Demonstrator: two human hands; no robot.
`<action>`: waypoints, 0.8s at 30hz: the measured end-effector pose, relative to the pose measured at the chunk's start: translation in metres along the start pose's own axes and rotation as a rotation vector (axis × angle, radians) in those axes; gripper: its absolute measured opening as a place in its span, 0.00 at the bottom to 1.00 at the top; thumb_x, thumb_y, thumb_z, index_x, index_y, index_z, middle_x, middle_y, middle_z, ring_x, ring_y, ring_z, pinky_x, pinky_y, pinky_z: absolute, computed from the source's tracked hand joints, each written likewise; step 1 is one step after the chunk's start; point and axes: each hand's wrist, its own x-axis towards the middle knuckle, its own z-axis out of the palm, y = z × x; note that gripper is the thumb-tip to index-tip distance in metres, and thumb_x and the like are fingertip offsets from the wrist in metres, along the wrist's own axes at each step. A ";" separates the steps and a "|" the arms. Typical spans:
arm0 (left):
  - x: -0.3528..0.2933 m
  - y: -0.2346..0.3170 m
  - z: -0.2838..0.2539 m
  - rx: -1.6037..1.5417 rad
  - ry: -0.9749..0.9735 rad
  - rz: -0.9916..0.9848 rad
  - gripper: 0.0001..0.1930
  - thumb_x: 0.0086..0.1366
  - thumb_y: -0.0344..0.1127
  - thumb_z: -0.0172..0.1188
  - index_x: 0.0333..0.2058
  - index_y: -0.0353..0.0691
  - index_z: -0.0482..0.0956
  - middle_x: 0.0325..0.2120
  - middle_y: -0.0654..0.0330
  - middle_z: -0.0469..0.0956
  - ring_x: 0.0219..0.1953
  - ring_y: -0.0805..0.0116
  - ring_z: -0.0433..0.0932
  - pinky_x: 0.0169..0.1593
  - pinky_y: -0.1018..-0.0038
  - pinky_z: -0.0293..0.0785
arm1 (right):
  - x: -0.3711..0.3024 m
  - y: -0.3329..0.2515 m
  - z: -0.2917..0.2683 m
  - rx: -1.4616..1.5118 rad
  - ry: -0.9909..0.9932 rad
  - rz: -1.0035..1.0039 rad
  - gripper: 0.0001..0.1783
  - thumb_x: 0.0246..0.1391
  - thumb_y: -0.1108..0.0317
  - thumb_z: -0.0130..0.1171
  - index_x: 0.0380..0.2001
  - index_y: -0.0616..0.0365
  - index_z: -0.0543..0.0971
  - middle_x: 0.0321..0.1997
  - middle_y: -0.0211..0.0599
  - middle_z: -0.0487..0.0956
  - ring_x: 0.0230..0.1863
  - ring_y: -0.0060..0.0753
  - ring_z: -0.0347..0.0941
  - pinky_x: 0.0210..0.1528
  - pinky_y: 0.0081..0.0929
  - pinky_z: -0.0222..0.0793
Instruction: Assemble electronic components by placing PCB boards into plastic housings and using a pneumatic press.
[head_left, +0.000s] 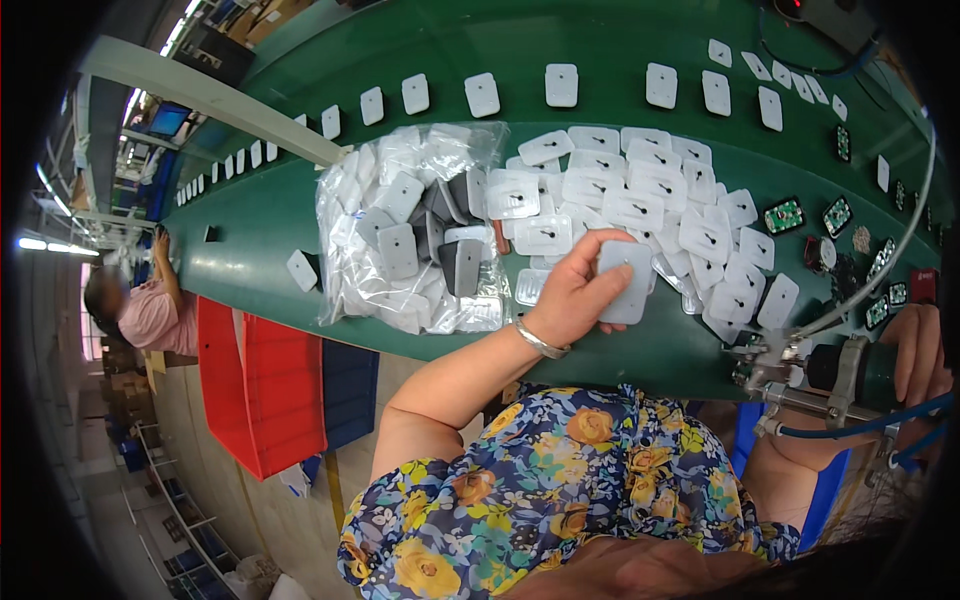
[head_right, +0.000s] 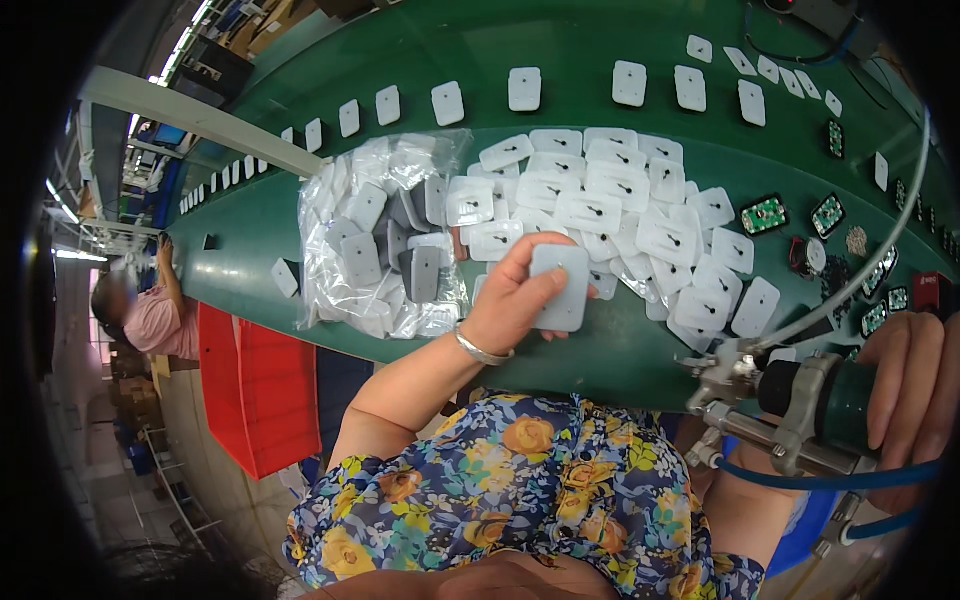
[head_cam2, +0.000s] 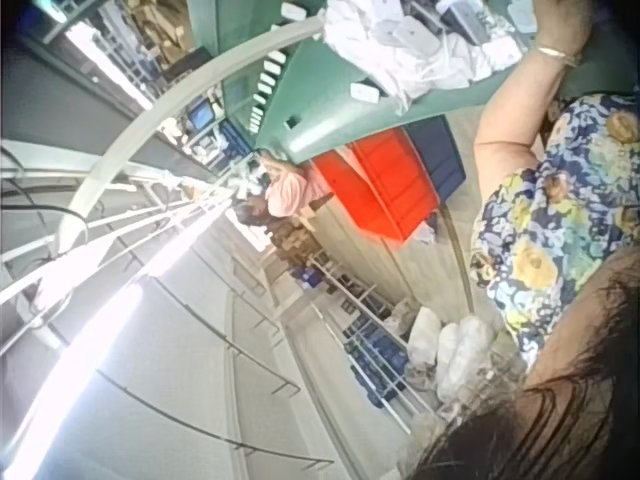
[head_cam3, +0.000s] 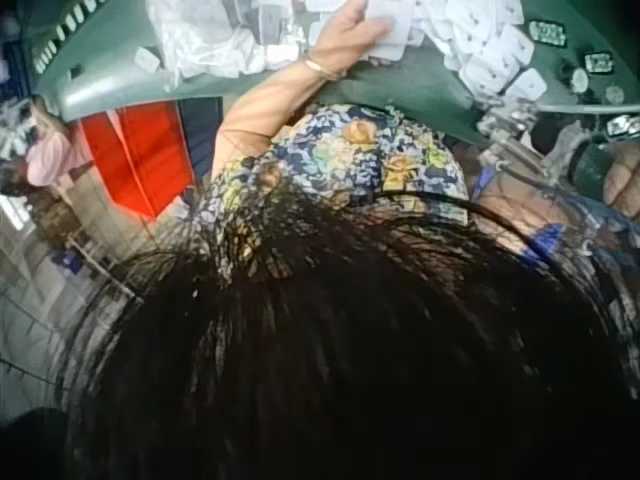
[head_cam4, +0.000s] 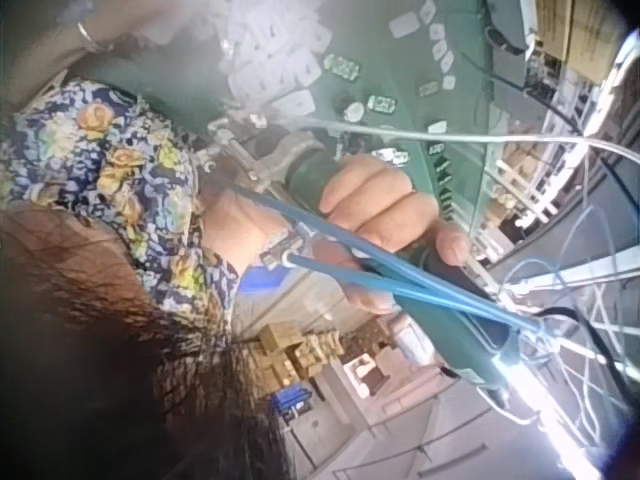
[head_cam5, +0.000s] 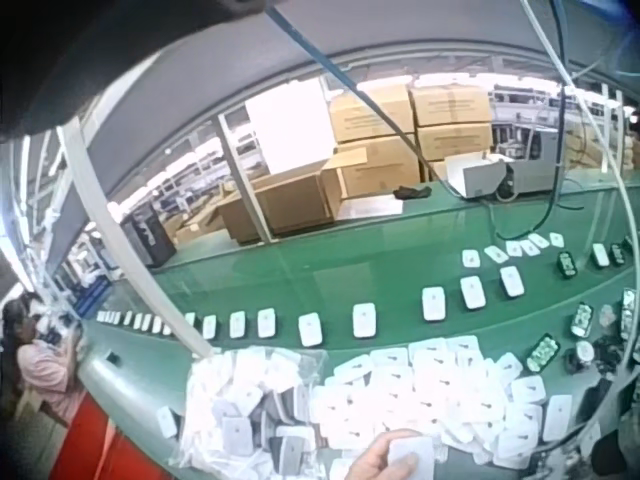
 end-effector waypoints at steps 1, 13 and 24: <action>0.002 0.011 -0.003 0.008 -0.002 0.007 0.16 0.64 0.34 0.48 0.51 0.44 0.62 0.35 0.55 0.77 0.25 0.71 0.77 0.21 0.79 0.72 | -0.003 -0.005 0.001 -0.005 -0.004 -0.009 0.31 0.55 0.63 0.56 0.59 0.58 0.58 0.31 0.36 0.70 0.26 0.30 0.68 0.25 0.25 0.66; 0.248 0.122 -0.184 1.211 0.653 0.214 0.28 0.53 0.44 0.62 0.52 0.41 0.69 0.43 0.51 0.76 0.45 0.59 0.75 0.49 0.71 0.70 | -0.010 -0.022 -0.056 -0.051 0.087 -0.124 0.35 0.51 0.63 0.60 0.58 0.61 0.57 0.32 0.41 0.72 0.28 0.33 0.70 0.26 0.29 0.68; 0.328 0.102 -0.077 1.203 0.311 0.190 0.34 0.53 0.54 0.59 0.55 0.40 0.66 0.50 0.49 0.71 0.53 0.53 0.69 0.54 0.65 0.66 | -0.059 -0.047 -0.175 -0.056 -0.038 0.072 0.10 0.54 0.70 0.53 0.25 0.67 0.77 0.27 0.40 0.79 0.29 0.34 0.79 0.37 0.23 0.77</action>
